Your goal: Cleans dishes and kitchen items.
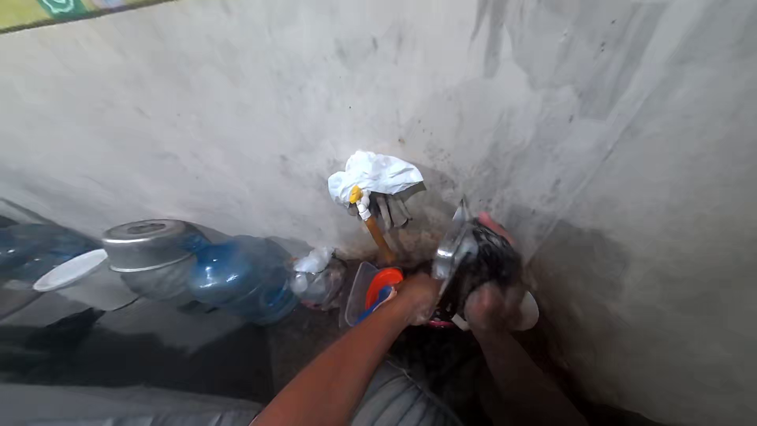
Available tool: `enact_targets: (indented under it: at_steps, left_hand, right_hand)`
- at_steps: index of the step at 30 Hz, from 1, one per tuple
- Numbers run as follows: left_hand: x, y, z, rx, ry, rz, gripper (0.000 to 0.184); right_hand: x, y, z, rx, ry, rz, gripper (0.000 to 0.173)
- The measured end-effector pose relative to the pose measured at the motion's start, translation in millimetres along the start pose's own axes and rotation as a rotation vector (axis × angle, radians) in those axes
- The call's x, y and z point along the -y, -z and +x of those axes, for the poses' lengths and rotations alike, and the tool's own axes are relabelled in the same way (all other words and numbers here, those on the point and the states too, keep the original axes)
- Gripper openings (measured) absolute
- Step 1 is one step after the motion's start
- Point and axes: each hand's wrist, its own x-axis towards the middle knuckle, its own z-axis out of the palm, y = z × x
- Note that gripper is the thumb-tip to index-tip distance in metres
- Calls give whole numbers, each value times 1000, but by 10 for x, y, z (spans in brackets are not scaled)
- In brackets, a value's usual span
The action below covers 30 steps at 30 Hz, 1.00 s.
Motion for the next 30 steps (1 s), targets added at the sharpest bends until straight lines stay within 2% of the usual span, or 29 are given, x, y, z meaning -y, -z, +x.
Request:
enact_targets:
  at_steps: [1,3,5,6,9,11,13,16,18,21,23,27,30]
  left_hand:
    - [34,-12,120,-17,-15,8,28]
    - [67,-38,237,-76,-13,-65,29]
    - [79,-49,271,-162,-51,-104,39]
    - [78,-36,275,-190,-64,-105,48]
    - [76,-8,299,-276,-50,-68,55]
    - [67,6,304,-320,-46,-66,62]
    - [32,3,271,-351,-60,-23,69]
    - [-26,-15,211,-341,-111,73,67]
    - [-38,-17,192,-338,-194,100,61]
    - [-27,-8,186,-342,-303,151,59]
    - [28,3,238,-382,-344,163,57]
    - [81,117,282,-467,-252,124,56]
    - [113,155,289,-477,-245,122,53]
  right_hand:
    - [51,42,-19,-35,54,22,30]
    - [117,214,68,-81,138,-125,23]
    - [136,417,302,-93,139,-291,25]
    - [133,519,431,-42,106,-331,26]
    - [177,670,791,257,-22,-568,27]
    - [229,583,958,501,-209,-865,26]
    - [125,424,1005,705,-411,-1011,34]
    - [-187,208,955,830,-614,-963,49]
    - [-384,126,925,834,-738,-773,61]
    - [-590,140,743,851,-759,-566,76]
    - [-529,112,583,991,-660,-602,65]
    - [-188,210,289,1282,-526,-643,34]
    - [-89,261,280,1483,-510,-598,25]
